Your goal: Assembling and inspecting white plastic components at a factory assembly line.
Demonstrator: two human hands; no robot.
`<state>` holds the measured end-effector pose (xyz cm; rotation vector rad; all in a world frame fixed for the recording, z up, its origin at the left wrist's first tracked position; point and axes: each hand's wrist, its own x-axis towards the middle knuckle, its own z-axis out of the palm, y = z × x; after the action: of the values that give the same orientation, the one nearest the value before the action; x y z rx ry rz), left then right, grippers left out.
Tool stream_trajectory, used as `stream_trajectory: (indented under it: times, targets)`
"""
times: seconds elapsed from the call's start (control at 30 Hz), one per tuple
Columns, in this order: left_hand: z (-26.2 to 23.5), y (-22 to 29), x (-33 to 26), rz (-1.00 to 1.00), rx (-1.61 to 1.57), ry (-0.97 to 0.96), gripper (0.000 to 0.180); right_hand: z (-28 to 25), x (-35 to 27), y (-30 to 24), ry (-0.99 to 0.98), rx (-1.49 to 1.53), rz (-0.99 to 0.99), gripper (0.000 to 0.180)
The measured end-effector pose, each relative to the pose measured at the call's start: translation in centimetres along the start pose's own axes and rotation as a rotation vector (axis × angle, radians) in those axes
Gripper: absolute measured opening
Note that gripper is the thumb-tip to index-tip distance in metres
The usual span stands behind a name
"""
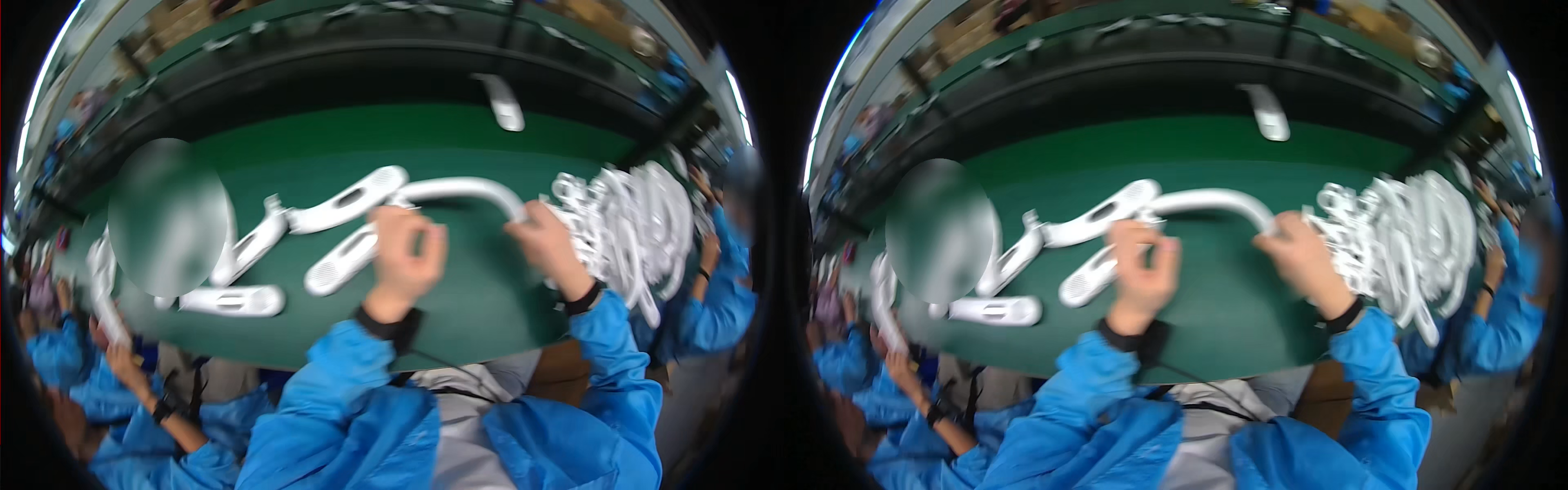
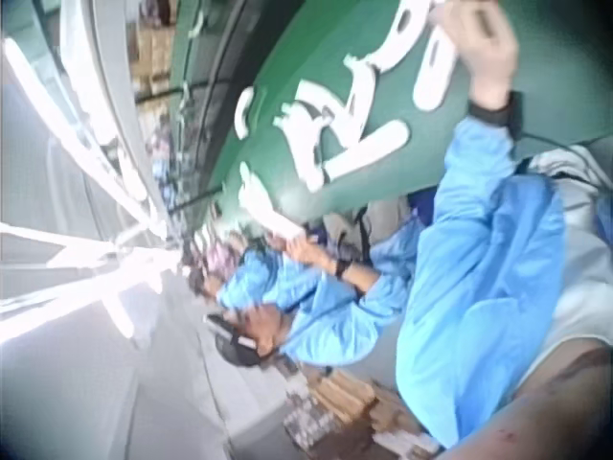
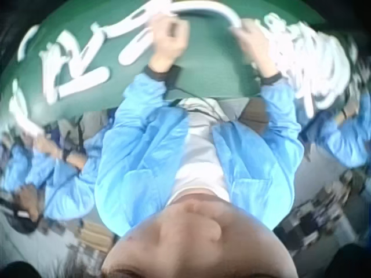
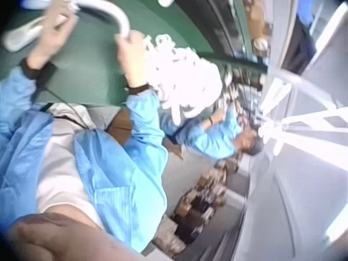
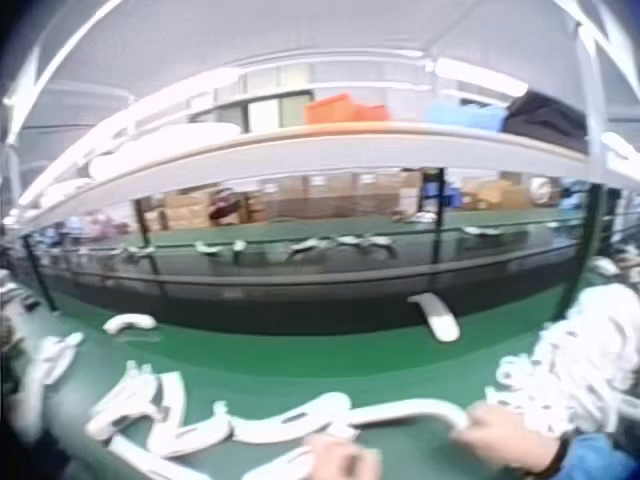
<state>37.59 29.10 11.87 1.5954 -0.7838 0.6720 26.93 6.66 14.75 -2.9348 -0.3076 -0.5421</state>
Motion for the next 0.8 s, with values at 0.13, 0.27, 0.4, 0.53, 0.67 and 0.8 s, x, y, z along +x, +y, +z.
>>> stream_trajectory:
  times: [0.13, 0.27, 0.4, 0.53, 0.67, 0.8]
  targets:
    - [1.8, 1.0, 2.6, -0.059, 0.035, -0.292, 0.015, -1.5, -6.4, 0.6, -0.192, -0.004, -0.071, 0.027]
    - [2.3, 3.2, 2.9, -0.097, 0.127, -0.621, 0.029, -3.1, -8.0, 1.5, -0.104, 0.287, 0.144, 0.025]
    - [2.2, 3.6, 2.2, -0.156, 0.361, -0.662, 0.025, -4.3, -8.2, 4.4, 0.015, 0.203, 0.387, 0.023]
    - [2.2, 2.8, 1.0, -0.765, 0.255, -0.936, 0.053, -2.9, -7.1, 5.6, -0.041, 0.021, 0.510, 0.029]
    - [2.4, 0.4, -1.3, -1.504, -0.470, -0.825, 0.081, 0.6, -7.0, 7.7, -0.028, 0.027, 0.344, 0.042]
    - [7.5, -0.6, -4.0, -1.388, -0.687, -0.607, 0.035, 0.5, -9.6, 9.0, -0.039, 0.000, 0.477, 0.025]
